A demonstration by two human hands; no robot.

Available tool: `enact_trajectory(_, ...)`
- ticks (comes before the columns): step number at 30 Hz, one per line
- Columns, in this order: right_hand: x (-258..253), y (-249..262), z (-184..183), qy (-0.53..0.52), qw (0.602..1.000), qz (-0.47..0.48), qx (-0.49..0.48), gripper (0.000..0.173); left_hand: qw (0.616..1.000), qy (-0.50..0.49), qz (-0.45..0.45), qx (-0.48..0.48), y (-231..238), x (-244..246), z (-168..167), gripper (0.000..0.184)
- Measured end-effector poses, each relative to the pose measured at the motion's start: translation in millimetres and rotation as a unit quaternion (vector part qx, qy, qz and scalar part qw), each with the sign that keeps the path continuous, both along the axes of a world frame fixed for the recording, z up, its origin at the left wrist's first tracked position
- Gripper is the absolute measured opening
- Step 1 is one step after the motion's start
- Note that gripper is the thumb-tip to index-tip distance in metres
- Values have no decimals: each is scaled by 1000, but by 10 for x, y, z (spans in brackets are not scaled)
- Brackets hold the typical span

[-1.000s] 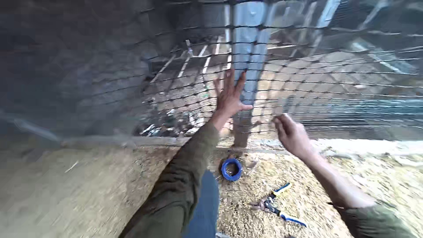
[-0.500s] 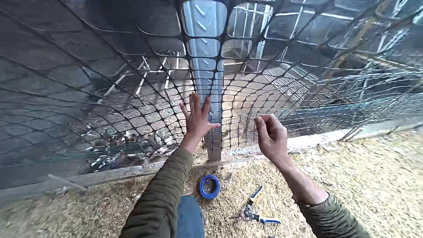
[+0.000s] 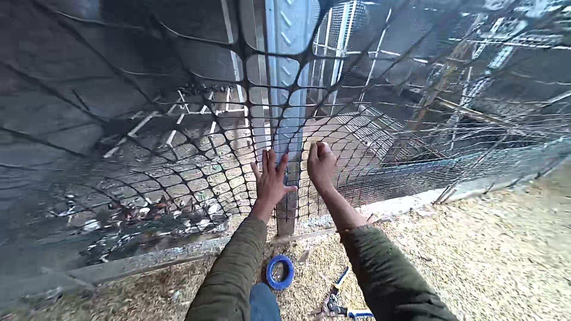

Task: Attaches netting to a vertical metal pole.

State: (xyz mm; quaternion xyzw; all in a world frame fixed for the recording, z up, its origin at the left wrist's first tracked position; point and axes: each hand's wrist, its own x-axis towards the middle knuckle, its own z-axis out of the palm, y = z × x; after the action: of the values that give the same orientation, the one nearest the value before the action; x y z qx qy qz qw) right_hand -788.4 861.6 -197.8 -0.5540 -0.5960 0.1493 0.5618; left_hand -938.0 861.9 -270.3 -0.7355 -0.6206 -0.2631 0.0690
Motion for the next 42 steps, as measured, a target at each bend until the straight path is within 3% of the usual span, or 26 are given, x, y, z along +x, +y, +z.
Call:
enact_trajectory(5,-225,126,132,25,998,-21,-51,33,999,-22,-47,1,-89,-92,61,112)
enact_trajectory(7,-285,149,181,47,995,-35,-76,33,995,-56,-77,37,-140,-152,60,96)
enact_trajectory(10,-309,152,251,78,990,-43,-107,35,974,-143,-120,129,-191,-166,30,55)
enact_trajectory(12,-306,177,278,99,988,-40,-116,35,956,-218,-114,158,-254,-81,143,47)
enact_trajectory(16,-297,163,353,137,979,-23,-150,33,924,-366,-36,104,-351,15,580,44)
enact_trajectory(19,-279,172,367,143,975,-12,-169,34,907,-418,-3,46,-283,-16,822,41)
enact_trajectory(26,-280,198,359,238,954,22,-180,32,868,-487,80,49,-200,23,1015,39)
enact_trajectory(29,-305,153,389,272,944,23,-185,31,870,-479,108,48,-176,72,1049,38)
enact_trajectory(32,-303,126,413,274,945,24,-180,33,869,-484,95,45,-139,87,1064,40)
enact_trajectory(35,-302,172,393,276,944,22,-178,34,836,-540,79,61,-44,157,1042,44)
enact_trajectory(39,-302,217,426,275,942,23,-189,37,874,-483,39,16,22,150,1028,54)
enact_trajectory(42,-270,263,432,274,943,34,-186,38,882,-469,28,-1,50,149,1076,53)
